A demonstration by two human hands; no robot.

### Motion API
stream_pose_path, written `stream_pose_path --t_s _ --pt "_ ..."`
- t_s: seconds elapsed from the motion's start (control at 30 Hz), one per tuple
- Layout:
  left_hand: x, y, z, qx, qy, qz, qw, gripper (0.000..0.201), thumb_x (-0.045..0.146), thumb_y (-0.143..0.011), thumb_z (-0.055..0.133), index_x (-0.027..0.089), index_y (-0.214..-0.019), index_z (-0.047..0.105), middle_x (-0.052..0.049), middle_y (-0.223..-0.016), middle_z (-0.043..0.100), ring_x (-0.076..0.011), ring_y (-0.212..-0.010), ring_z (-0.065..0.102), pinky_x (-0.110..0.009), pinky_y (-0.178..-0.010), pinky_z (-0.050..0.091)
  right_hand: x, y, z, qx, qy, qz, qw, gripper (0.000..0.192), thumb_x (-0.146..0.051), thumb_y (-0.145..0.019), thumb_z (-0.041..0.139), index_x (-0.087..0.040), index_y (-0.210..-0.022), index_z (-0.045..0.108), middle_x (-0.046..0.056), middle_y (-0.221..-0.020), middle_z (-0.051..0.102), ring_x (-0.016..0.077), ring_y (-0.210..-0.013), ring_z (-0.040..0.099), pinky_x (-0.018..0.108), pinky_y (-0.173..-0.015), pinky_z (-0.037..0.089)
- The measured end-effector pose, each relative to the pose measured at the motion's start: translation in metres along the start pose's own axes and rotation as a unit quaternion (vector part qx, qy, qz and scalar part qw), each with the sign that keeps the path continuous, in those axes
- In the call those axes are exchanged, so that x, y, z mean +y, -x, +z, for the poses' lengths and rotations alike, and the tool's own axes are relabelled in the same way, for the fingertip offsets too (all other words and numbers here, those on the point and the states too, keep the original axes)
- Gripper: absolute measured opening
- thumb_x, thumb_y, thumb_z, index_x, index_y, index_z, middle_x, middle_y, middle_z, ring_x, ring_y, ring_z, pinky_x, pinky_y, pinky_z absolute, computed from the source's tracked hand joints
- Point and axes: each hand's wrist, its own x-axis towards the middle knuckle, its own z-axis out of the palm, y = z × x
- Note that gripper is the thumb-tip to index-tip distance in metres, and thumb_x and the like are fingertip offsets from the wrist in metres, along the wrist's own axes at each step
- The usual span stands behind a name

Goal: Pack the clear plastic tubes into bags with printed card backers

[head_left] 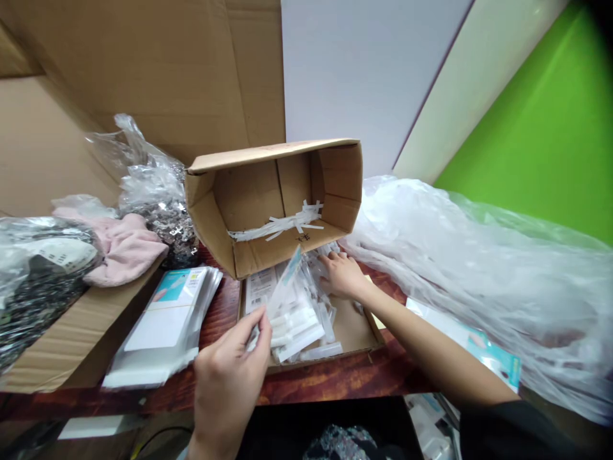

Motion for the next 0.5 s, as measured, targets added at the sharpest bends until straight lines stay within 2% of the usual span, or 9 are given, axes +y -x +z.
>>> stream_pose_path --t_s 0.07,0.1,0.13,0.17,0.23,0.27,0.33,0.4,0.5 --pt "-0.001 -0.008 -0.008 0.031 0.099 -0.112 0.988 0.023 0.028 -0.077 0.076 0.022 -0.099 0.076 -0.002 -0.092 0.076 -0.0174 -0.077 0.072 -0.023 -0.079 0.058 -0.001 -0.002 0.011 -0.004 0.003 0.007 1.000 0.031 -0.042 -0.090 0.058 -0.015 -0.105 0.061 0.009 -0.097 0.063 0.0194 -0.093 0.059 0.040 -0.088 0.047" --pt "-0.002 -0.013 -0.010 0.047 0.174 -0.184 0.966 0.024 0.029 -0.074 0.078 0.021 -0.097 0.076 -0.002 -0.090 0.076 -0.0161 -0.074 0.072 -0.022 -0.075 0.059 -0.001 -0.004 0.015 -0.006 -0.003 0.008 1.000 0.031 -0.041 -0.089 0.059 -0.014 -0.104 0.060 0.009 -0.096 0.063 0.0210 -0.097 0.059 0.043 -0.093 0.045" --pt "-0.003 -0.019 -0.010 0.061 0.258 -0.256 0.930 0.023 0.028 -0.072 0.080 0.019 -0.093 0.075 -0.001 -0.088 0.076 -0.0149 -0.071 0.071 -0.021 -0.071 0.059 0.000 -0.006 0.017 -0.007 -0.013 0.009 1.000 0.031 -0.039 -0.087 0.061 -0.013 -0.103 0.060 0.010 -0.097 0.063 0.0230 -0.101 0.058 0.046 -0.097 0.041" --pt "-0.004 -0.024 -0.009 0.068 0.340 -0.320 0.881 0.022 0.024 -0.070 0.081 0.018 -0.090 0.073 -0.002 -0.086 0.075 -0.0140 -0.068 0.071 -0.020 -0.067 0.060 0.001 -0.007 0.017 -0.006 -0.028 0.010 1.000 0.030 -0.035 -0.084 0.064 -0.011 -0.101 0.060 0.011 -0.098 0.063 0.0255 -0.104 0.057 0.050 -0.100 0.038" --pt "-0.005 -0.032 -0.003 0.065 0.473 -0.403 0.781 0.019 0.013 -0.070 0.078 0.016 -0.088 0.069 -0.002 -0.088 0.074 -0.0129 -0.070 0.071 -0.020 -0.066 0.061 0.004 -0.008 0.014 0.004 -0.075 0.013 0.997 0.024 -0.028 -0.078 0.066 -0.010 -0.094 0.060 0.015 -0.100 0.062 0.0303 -0.109 0.053 0.054 -0.102 0.032" --pt "-0.005 -0.035 0.002 0.055 0.517 -0.427 0.740 0.020 0.008 -0.072 0.074 0.016 -0.089 0.068 -0.002 -0.092 0.074 -0.0126 -0.074 0.071 -0.020 -0.069 0.061 0.004 -0.007 0.011 0.015 -0.106 0.014 0.994 0.021 -0.025 -0.076 0.066 -0.011 -0.091 0.060 0.017 -0.103 0.062 0.0321 -0.111 0.051 0.054 -0.103 0.030" --pt "-0.002 -0.036 0.012 0.029 0.575 -0.443 0.688 0.026 0.002 -0.075 0.068 0.017 -0.097 0.067 -0.003 -0.102 0.073 -0.0122 -0.086 0.071 -0.019 -0.075 0.060 0.002 -0.001 0.003 0.046 -0.184 0.019 0.982 0.017 -0.024 -0.075 0.063 -0.013 -0.087 0.057 0.018 -0.105 0.061 0.0333 -0.110 0.049 0.053 -0.101 0.031" --pt "0.004 -0.033 0.023 0.012 0.605 -0.431 0.669 0.031 0.002 -0.079 0.066 0.020 -0.105 0.066 -0.003 -0.110 0.071 -0.0120 -0.096 0.070 -0.017 -0.079 0.059 -0.008 0.011 -0.006 0.079 -0.282 0.026 0.956 0.017 -0.030 -0.079 0.059 -0.016 -0.086 0.054 0.014 -0.099 0.061 0.0289 -0.102 0.052 0.047 -0.095 0.038" --pt "0.013 -0.027 0.038 -0.018 0.631 -0.393 0.668 0.034 0.009 -0.085 0.065 0.025 -0.115 0.064 -0.001 -0.122 0.067 -0.0131 -0.110 0.065 -0.016 -0.085 0.056 -0.034 0.034 -0.012 0.115 -0.446 0.044 0.886 0.024 -0.041 -0.091 0.045 -0.019 -0.100 0.050 0.006 -0.084 0.059 0.0195 -0.080 0.058 0.034 -0.076 0.049"
